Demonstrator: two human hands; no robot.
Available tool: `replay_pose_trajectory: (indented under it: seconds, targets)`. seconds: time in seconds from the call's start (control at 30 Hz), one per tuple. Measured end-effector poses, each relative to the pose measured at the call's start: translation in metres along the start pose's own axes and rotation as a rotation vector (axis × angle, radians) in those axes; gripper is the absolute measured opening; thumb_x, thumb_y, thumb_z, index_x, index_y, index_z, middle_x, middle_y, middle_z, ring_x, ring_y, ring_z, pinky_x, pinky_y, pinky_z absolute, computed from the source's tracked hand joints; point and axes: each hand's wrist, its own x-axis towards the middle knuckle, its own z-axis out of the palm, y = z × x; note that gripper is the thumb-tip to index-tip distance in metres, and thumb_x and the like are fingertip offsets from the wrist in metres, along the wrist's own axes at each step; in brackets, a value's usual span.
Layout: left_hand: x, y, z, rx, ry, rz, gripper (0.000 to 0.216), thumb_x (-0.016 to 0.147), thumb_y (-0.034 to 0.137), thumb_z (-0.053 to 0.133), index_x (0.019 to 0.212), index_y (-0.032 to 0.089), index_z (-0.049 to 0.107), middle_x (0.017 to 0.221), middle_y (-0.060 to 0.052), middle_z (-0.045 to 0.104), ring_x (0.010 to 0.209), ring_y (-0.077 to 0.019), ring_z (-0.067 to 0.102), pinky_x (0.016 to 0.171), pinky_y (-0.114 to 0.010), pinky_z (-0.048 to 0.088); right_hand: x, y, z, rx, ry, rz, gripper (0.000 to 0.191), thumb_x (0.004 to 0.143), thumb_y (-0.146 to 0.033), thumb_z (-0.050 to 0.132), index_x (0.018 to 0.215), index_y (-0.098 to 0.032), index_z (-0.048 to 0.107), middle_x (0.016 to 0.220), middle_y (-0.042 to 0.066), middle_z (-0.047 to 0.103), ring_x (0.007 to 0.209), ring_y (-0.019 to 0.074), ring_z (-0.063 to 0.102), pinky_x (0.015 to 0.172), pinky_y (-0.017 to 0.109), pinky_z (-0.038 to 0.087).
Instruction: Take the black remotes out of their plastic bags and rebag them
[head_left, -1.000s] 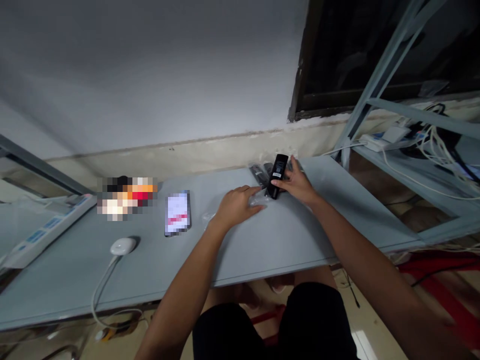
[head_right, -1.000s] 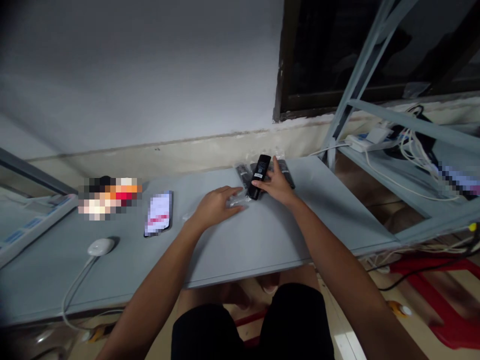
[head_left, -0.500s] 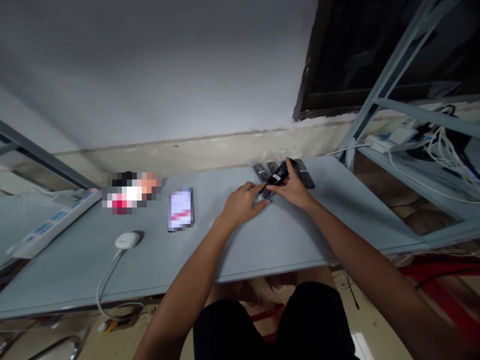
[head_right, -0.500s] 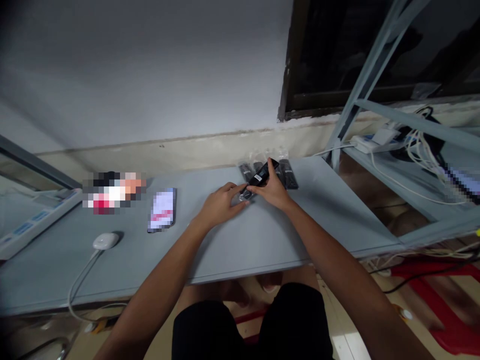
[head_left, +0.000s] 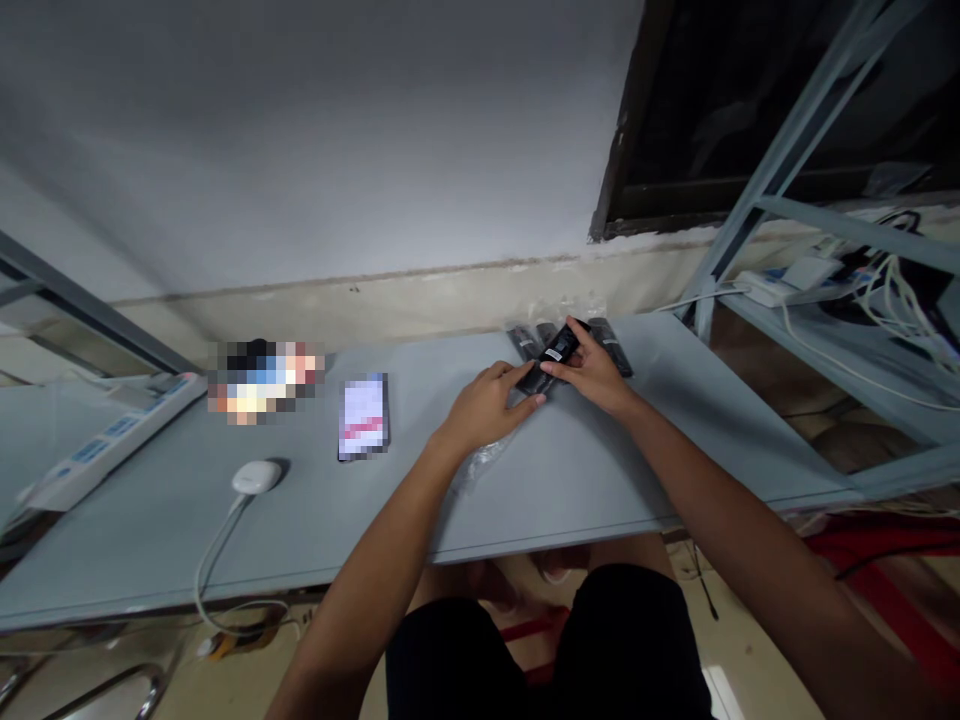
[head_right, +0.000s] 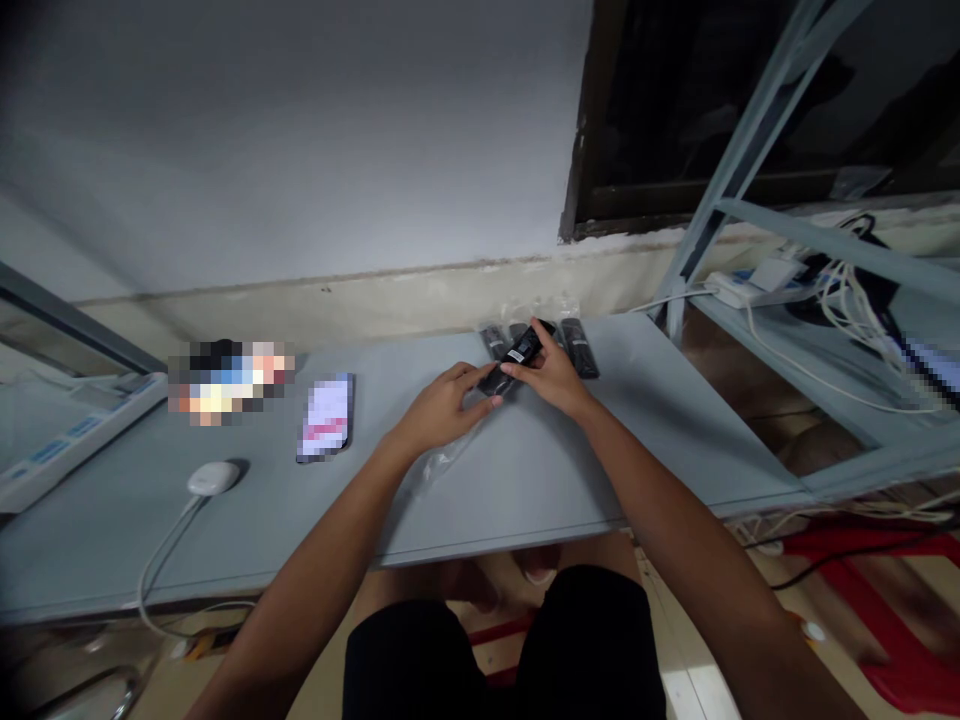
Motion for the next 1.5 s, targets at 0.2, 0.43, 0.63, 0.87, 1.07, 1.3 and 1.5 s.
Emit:
replay_pose_trajectory:
  seconds: [0.2, 0.43, 0.63, 0.87, 1.07, 1.3, 1.5]
  targets:
    - [0.001, 0.003, -0.002, -0.089, 0.021, 0.044, 0.057, 0.103, 0.056, 0.055, 0.150, 0.025, 0.060, 0.120, -0.012, 0.068, 0.111, -0.0277, 0.066, 0.101, -0.043, 0.052, 0.001, -0.001, 0.000, 0.026, 0.010, 0.014, 0.124, 0.070, -0.045, 0.094, 0.170, -0.025, 0.025, 0.129, 0.012, 0.068, 0.116, 0.0268, 0.070, 0.110, 0.045, 0.055]
    - [0.008, -0.001, 0.000, -0.370, 0.066, -0.180, 0.044, 0.101, 0.047, 0.058, 0.127, 0.017, 0.076, 0.112, -0.010, 0.079, 0.100, -0.0242, 0.072, 0.090, -0.034, 0.054, -0.005, -0.011, -0.001, 0.048, -0.068, 0.021, 0.127, 0.068, -0.041, 0.097, 0.171, -0.028, 0.023, 0.127, 0.011, 0.071, 0.115, 0.0277, 0.071, 0.107, 0.046, 0.056]
    - [0.011, -0.013, 0.003, -0.627, 0.008, -0.325, 0.038, 0.091, 0.047, 0.066, 0.105, 0.015, 0.082, 0.092, -0.006, 0.079, 0.080, -0.0181, 0.068, 0.079, -0.030, 0.052, -0.011, -0.024, 0.000, 0.110, -0.223, 0.045, 0.129, 0.071, -0.039, 0.096, 0.172, -0.030, 0.016, 0.126, 0.011, 0.074, 0.109, 0.0263, 0.074, 0.107, 0.049, 0.056]
    - [0.010, -0.017, 0.002, -0.774, -0.004, -0.394, 0.029, 0.083, 0.043, 0.075, 0.086, 0.015, 0.077, 0.077, -0.004, 0.071, 0.064, -0.0130, 0.056, 0.063, -0.026, 0.044, -0.013, -0.026, 0.002, 0.065, -0.222, 0.037, 0.118, 0.071, -0.041, 0.094, 0.167, -0.034, 0.025, 0.123, 0.011, 0.072, 0.092, 0.0244, 0.075, 0.089, 0.045, 0.064]
    - [0.012, -0.020, 0.009, -0.739, 0.039, -0.405, 0.025, 0.079, 0.039, 0.073, 0.082, 0.014, 0.075, 0.068, -0.001, 0.064, 0.061, -0.0121, 0.052, 0.058, -0.025, 0.038, -0.014, -0.026, 0.006, 0.045, -0.278, 0.013, 0.079, 0.075, -0.043, 0.089, 0.143, -0.027, 0.052, 0.100, 0.005, 0.075, 0.092, 0.0232, 0.073, 0.089, 0.042, 0.059]
    - [0.016, -0.015, 0.016, -0.730, 0.121, -0.390, 0.027, 0.082, 0.041, 0.068, 0.082, 0.014, 0.071, 0.069, 0.000, 0.063, 0.062, -0.0123, 0.052, 0.062, -0.025, 0.040, -0.018, -0.036, 0.011, -0.145, -0.406, -0.017, 0.049, 0.091, -0.064, 0.068, 0.095, -0.015, 0.075, 0.076, 0.001, 0.063, 0.067, 0.0150, 0.055, 0.066, 0.029, 0.046]
    - [0.017, -0.010, 0.015, -0.732, 0.142, -0.327, 0.030, 0.088, 0.045, 0.067, 0.084, 0.015, 0.067, 0.070, 0.000, 0.061, 0.065, -0.0128, 0.053, 0.067, -0.026, 0.045, -0.020, -0.039, 0.014, -0.206, -0.496, -0.100, 0.058, 0.095, -0.071, 0.059, 0.089, -0.017, 0.080, 0.092, 0.006, 0.062, 0.073, 0.0152, 0.053, 0.064, 0.028, 0.044]
